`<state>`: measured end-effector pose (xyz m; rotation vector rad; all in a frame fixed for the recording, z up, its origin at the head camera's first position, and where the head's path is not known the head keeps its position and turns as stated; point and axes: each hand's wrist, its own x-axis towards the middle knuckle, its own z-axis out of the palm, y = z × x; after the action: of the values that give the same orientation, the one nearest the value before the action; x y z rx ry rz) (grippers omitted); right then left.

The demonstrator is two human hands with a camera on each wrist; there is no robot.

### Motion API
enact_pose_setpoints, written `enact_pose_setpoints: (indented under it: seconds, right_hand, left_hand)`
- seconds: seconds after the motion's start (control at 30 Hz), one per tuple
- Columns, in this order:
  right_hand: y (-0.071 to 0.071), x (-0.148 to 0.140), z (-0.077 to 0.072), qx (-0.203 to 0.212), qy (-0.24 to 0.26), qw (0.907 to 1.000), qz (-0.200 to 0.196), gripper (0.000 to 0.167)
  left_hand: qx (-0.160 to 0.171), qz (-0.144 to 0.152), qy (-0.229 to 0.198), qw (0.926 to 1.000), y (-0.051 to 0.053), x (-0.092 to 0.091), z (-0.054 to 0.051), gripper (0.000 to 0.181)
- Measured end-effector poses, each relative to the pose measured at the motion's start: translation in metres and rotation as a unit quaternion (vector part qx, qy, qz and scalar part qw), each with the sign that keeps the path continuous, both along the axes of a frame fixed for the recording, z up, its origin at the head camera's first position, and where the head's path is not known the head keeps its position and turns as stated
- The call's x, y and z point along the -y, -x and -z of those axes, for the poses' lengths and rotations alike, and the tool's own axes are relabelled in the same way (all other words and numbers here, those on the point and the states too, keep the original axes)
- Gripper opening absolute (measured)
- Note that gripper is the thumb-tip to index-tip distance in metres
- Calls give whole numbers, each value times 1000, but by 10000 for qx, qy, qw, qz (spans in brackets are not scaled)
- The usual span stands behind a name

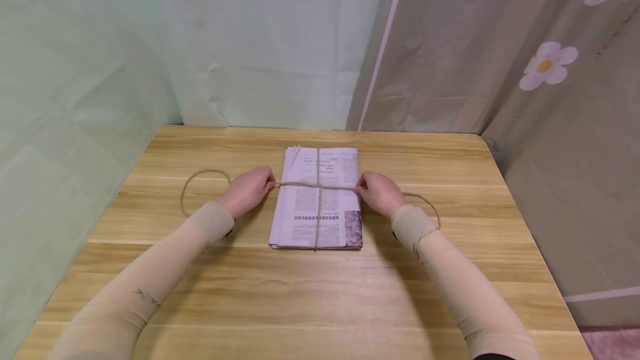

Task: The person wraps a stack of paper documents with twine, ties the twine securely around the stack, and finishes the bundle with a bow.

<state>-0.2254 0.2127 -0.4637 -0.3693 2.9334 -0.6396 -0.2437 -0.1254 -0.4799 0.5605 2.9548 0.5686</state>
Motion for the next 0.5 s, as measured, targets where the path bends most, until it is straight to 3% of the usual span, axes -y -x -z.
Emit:
enact_pose_setpoints:
  seconds: [0.5]
  right_hand:
    - [1, -5, 1, -33, 24, 10000, -47, 15]
  left_hand:
    - [-263, 183, 175, 9993, -1, 4, 4, 10]
